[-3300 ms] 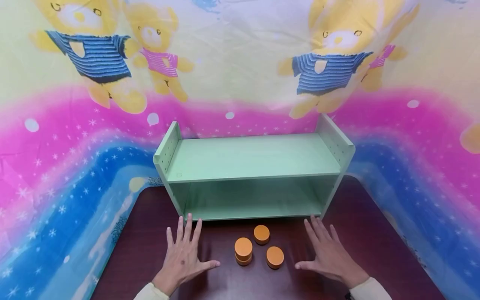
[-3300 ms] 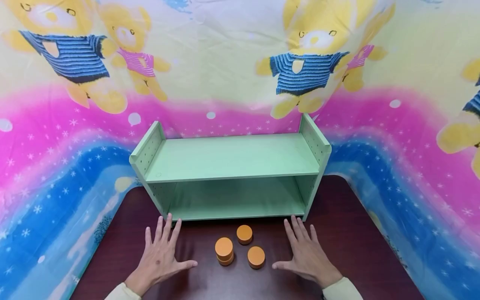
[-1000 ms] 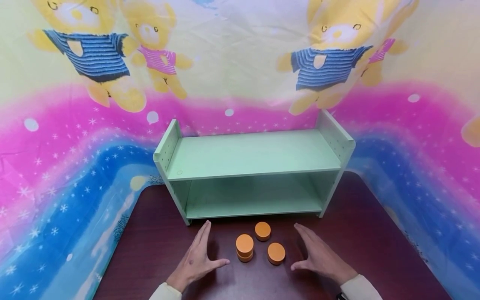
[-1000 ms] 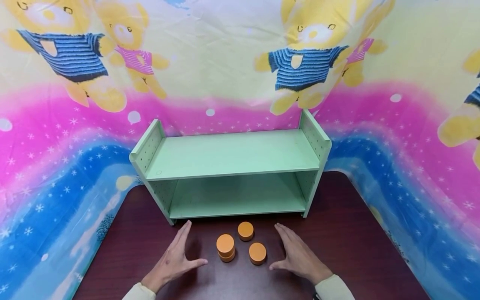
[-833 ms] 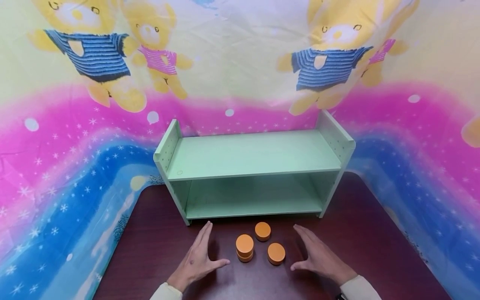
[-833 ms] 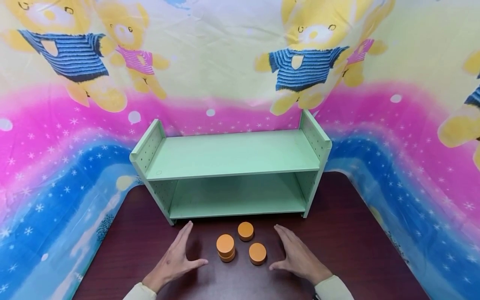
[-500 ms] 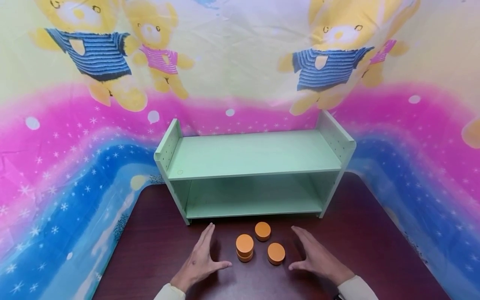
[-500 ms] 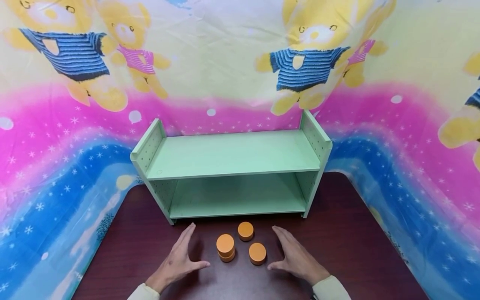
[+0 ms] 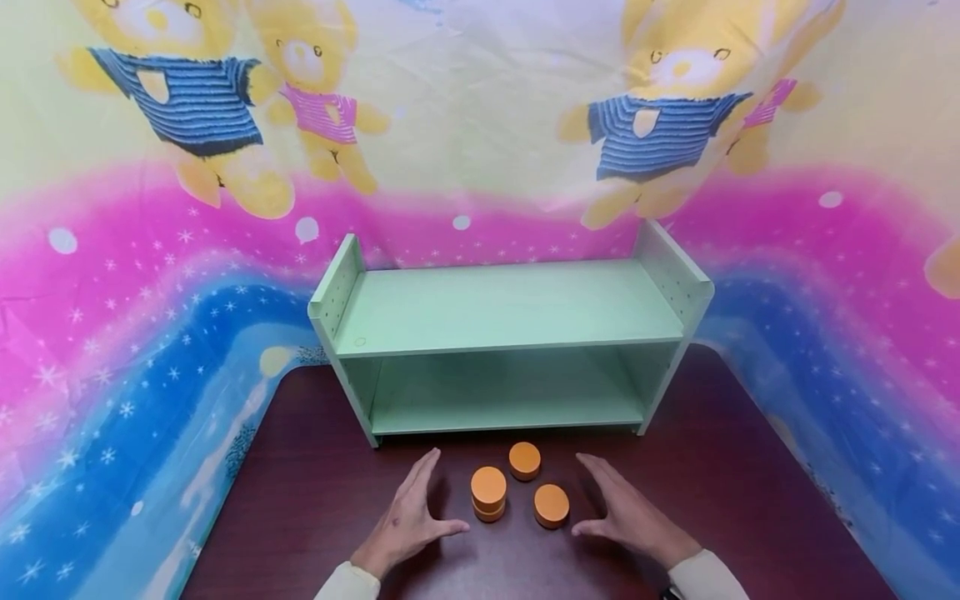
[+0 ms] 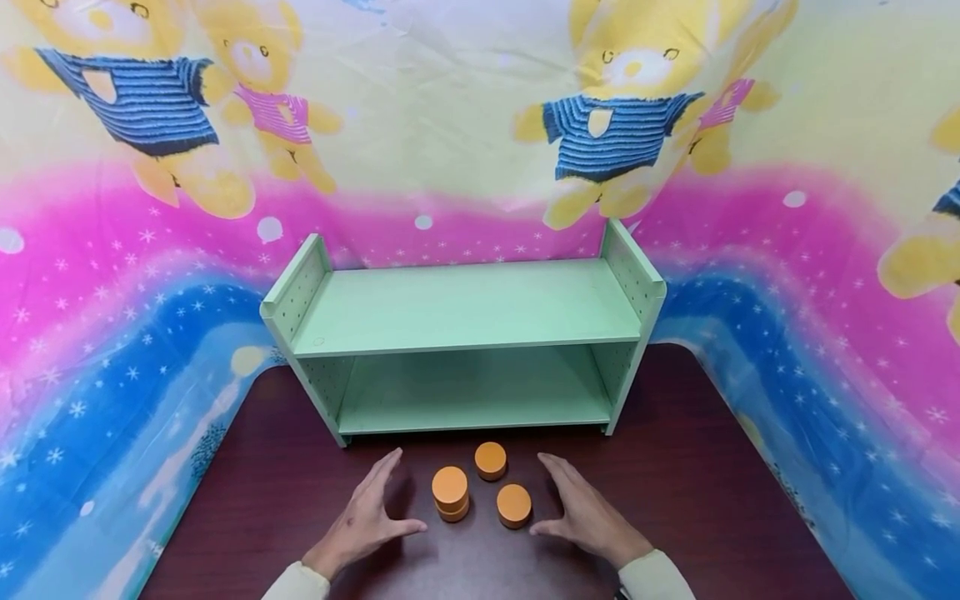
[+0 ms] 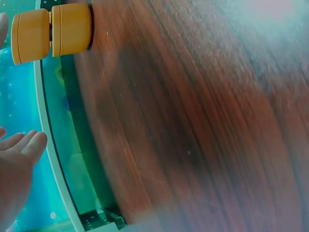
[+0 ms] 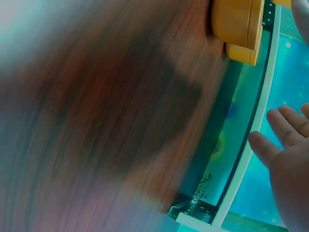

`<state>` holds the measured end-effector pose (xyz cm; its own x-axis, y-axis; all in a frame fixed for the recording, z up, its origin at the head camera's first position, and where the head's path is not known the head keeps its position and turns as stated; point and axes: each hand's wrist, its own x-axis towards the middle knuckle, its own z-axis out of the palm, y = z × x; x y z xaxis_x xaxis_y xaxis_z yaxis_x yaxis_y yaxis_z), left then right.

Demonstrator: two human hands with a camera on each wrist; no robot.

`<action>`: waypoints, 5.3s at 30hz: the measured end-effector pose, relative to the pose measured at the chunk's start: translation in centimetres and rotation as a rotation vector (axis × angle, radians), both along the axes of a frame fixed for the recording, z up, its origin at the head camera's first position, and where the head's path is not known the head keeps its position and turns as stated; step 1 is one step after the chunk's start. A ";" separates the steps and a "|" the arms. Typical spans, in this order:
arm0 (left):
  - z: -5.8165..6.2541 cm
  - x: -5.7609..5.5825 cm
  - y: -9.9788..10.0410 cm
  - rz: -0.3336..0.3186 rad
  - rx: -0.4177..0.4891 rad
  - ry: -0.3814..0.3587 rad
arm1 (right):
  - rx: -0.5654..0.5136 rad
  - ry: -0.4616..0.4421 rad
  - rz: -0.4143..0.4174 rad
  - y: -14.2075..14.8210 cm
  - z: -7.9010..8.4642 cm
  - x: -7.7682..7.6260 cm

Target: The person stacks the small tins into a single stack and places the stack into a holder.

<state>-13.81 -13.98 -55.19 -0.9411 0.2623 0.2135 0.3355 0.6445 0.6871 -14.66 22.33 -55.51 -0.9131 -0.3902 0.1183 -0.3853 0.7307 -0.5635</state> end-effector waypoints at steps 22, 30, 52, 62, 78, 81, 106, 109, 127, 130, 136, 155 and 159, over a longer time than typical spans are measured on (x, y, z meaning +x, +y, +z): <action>-1.5 -0.6 0.9 -0.057 0.105 0.015 | -0.045 -0.006 0.024 -1.0 -1.2 0.1; -2.2 -0.9 0.9 -0.118 0.241 0.009 | -0.051 -0.026 0.027 -1.4 -1.4 -0.1; -3.3 -1.0 2.4 -0.073 0.390 -0.141 | -0.159 -0.095 0.049 -1.9 -2.5 -0.3; -4.2 -1.3 3.0 -0.072 0.607 -0.241 | -0.199 -0.098 0.005 -2.1 -2.9 -0.4; -4.6 -1.2 4.2 -0.044 0.693 -0.289 | -0.424 -0.151 -0.014 -2.7 -4.3 -0.2; -4.8 -1.3 4.3 -0.029 0.689 -0.286 | -0.463 -0.178 -0.021 -2.8 -4.4 -0.2; -4.9 -1.3 5.0 0.039 0.711 -0.316 | -0.516 -0.312 -0.082 -3.0 -4.6 -0.2; -5.1 -1.4 4.9 0.041 0.694 -0.306 | -0.511 -0.312 -0.083 -3.1 -4.6 -0.2; -5.0 -1.3 4.8 0.044 0.670 -0.321 | -0.543 -0.297 -0.110 -3.5 -4.1 -0.2; -5.1 -1.4 4.8 0.053 0.659 -0.340 | -0.540 -0.286 -0.116 -3.6 -3.9 -0.2; -5.0 -1.3 4.8 0.056 0.668 -0.356 | -0.542 -0.267 -0.108 -3.8 -3.7 -0.3; -5.1 -1.3 4.8 0.046 0.663 -0.332 | -0.531 -0.224 -0.072 -4.6 -2.3 -0.3; -5.1 -1.3 4.8 0.053 0.656 -0.343 | -0.533 -0.221 -0.068 -4.8 -2.1 -0.3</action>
<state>-15.10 -9.16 -60.32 -0.9909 0.1346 0.0022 0.0124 0.0744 0.9972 -14.99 17.58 -57.66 -0.9593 -0.2688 0.0863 -0.1789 0.3426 -0.9223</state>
